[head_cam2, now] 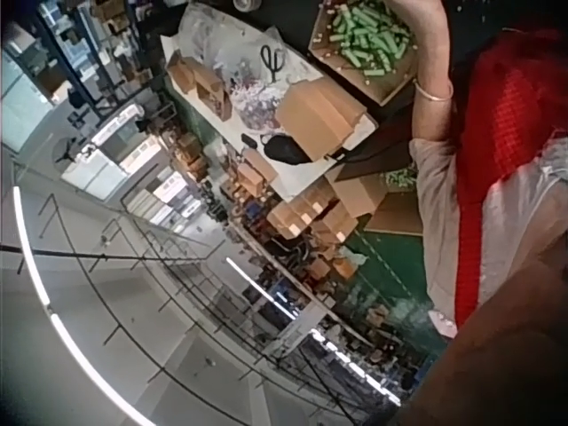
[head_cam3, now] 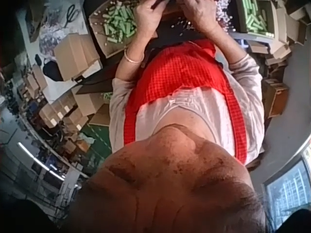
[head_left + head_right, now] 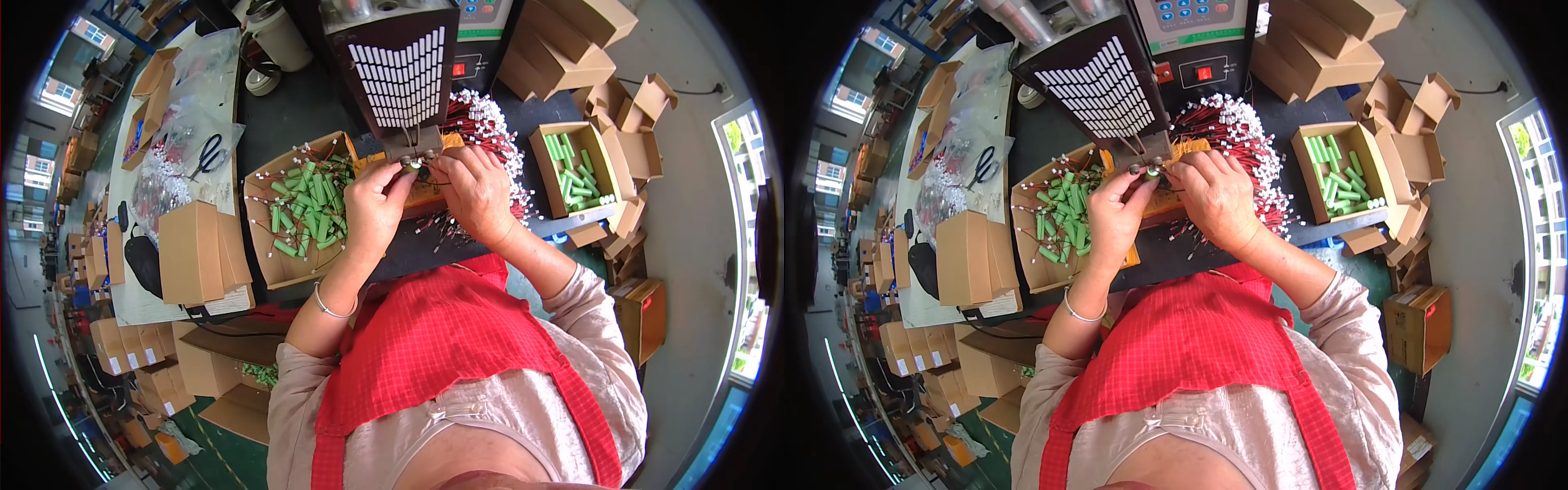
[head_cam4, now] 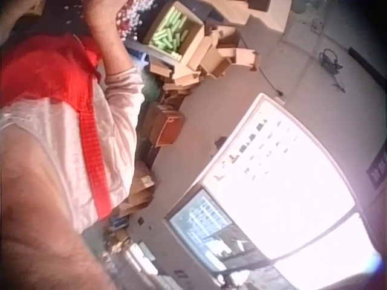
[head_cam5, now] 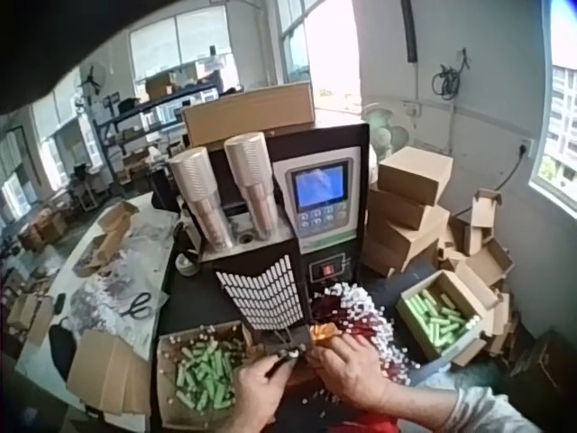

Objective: The person assembles battery packs by taking battery cells, spot welding connector wires to them with a spot welder, and placing the assembled packs into a box.

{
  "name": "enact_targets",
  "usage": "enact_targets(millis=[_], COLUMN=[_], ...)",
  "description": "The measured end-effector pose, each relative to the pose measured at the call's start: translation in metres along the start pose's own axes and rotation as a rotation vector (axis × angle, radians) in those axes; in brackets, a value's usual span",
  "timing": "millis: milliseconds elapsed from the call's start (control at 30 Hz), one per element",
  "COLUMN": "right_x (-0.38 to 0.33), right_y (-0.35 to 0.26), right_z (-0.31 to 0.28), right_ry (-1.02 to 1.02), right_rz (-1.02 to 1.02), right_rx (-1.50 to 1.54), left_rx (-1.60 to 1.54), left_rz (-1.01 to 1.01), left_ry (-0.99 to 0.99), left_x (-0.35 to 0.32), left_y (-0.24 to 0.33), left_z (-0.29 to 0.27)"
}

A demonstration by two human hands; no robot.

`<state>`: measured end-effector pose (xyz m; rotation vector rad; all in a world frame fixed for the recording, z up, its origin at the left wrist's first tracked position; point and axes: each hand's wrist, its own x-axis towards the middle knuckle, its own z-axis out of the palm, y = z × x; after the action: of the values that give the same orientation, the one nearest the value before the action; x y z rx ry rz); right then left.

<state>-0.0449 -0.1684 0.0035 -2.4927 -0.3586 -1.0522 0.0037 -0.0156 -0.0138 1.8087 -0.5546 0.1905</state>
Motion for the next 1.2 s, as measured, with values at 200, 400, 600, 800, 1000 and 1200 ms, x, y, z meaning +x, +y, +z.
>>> enact_targets(millis=[200,400,600,800,1000,1200], right_x=[-0.007,-0.037,-0.065,-0.072,-0.045,-0.053], right_y=[0.002,0.08,0.185,0.202,0.179,0.183], right_z=[-0.006,-0.085,-0.131,-0.119,-0.133,-0.123], right_ry=[-0.056,-0.284,-0.814,-0.934,-0.859,-1.024], right_rz=[0.013,0.493,0.657,0.568,0.631,0.604], right_rx=[0.133,0.105,-0.618,-0.683,-0.467,-0.495], left_rx=[-0.001,0.425,0.157,-0.113,-0.2,-0.275], left_rz=[-0.07,0.24,0.359,0.384,0.203,0.079], left_ry=[0.039,0.267,-0.054,-0.35,-0.471,-0.567], left_x=[-0.004,-0.015,-0.051,-0.043,-0.042,-0.04], left_y=[-0.008,0.019,0.05,0.056,0.049,0.044], left_z=[-0.003,-0.041,0.013,0.065,0.092,0.114])
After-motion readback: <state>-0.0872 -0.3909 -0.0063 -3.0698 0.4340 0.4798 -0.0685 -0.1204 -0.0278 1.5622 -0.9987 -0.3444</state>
